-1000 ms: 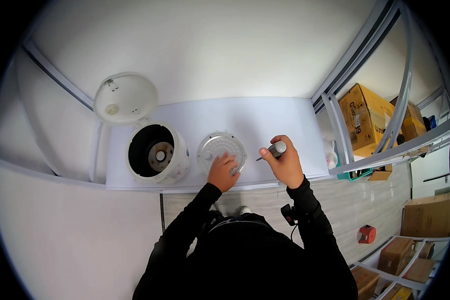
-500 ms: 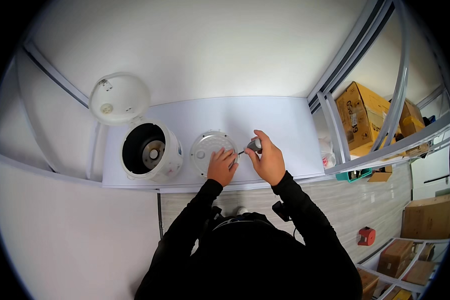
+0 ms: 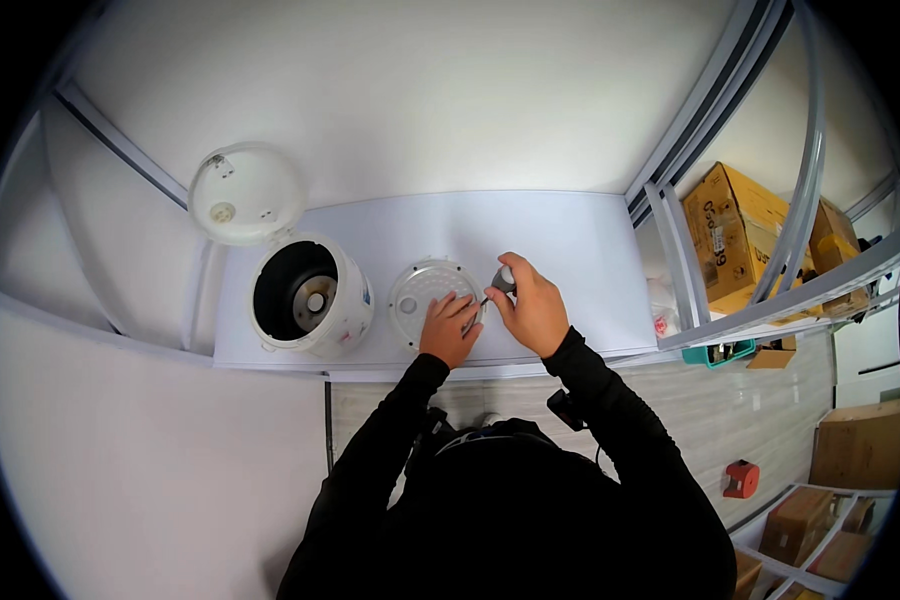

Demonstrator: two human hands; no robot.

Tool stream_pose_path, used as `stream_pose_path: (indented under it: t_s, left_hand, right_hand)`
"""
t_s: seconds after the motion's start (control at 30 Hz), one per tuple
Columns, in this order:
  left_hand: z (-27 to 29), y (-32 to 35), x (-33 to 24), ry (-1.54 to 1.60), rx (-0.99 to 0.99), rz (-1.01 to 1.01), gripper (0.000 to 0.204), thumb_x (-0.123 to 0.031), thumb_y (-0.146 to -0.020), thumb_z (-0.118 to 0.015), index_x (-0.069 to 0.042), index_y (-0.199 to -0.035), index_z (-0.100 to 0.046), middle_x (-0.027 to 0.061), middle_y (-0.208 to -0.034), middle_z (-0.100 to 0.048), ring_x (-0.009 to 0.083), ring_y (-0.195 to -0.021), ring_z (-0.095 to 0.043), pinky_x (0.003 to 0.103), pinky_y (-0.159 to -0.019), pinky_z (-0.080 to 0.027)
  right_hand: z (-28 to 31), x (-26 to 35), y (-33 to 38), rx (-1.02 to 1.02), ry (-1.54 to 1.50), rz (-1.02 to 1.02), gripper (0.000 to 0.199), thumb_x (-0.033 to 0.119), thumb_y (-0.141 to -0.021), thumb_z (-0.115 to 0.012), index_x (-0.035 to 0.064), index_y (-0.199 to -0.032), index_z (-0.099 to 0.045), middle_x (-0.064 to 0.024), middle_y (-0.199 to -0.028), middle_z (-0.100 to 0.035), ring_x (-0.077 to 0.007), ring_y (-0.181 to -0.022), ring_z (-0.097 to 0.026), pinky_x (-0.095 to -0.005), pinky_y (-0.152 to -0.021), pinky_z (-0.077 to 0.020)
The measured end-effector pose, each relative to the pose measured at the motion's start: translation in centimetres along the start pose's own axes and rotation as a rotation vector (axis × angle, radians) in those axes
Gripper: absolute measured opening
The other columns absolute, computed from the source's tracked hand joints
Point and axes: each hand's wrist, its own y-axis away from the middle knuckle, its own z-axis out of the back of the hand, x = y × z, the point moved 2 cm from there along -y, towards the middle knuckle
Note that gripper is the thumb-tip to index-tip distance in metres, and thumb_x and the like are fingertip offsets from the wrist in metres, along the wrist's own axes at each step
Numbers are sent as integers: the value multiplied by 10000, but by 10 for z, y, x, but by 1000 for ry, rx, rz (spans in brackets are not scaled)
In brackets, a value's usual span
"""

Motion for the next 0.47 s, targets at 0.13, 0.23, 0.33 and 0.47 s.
stream_pose_path:
  t_s: [0.13,0.23,0.33,0.47]
  left_hand:
    - [-1,-1,0,-8,6,0,438,-292,-914,-742,-161,-1330,-693,61,-1446,-610,385,-1430,-455,637,-1194,-300]
    - [-3,0,4,-3,12,2,466,-304,-910,-746,-178,-1355,-687,65,-1456,-609,389,-1430,-455,646,-1190,-292]
    - [-6,0,7,11,15,-2,469,-300,-909,-748,-171,-1355,-685,73,-1453,-609,398,-1423,-458,649,-1190,-287]
    - [-8,-1,10,28,19,-10,489,-302,-900,-761,-170,-1364,-679,83,-1458,-604,403,-1424,-456,663,-1187,-281]
  right_hand:
    - [1,1,-3,0,0,-11,480,138,-901,-800,35,-1291,-541,-141,-941,-712,-312,-770,-720,-383,-678,-573]
    - [-1,0,-5,2,-4,-35,482,162,-896,-812,36,-1273,-541,-129,-907,-711,-303,-752,-719,-380,-666,-570]
    - [-2,-3,-6,13,23,-93,496,203,-887,-831,40,-1255,-540,-124,-894,-711,-296,-731,-718,-377,-651,-568]
    - [-3,-8,-9,25,100,-121,534,270,-877,-851,47,-1249,-539,-127,-889,-716,-285,-726,-729,-373,-640,-569]
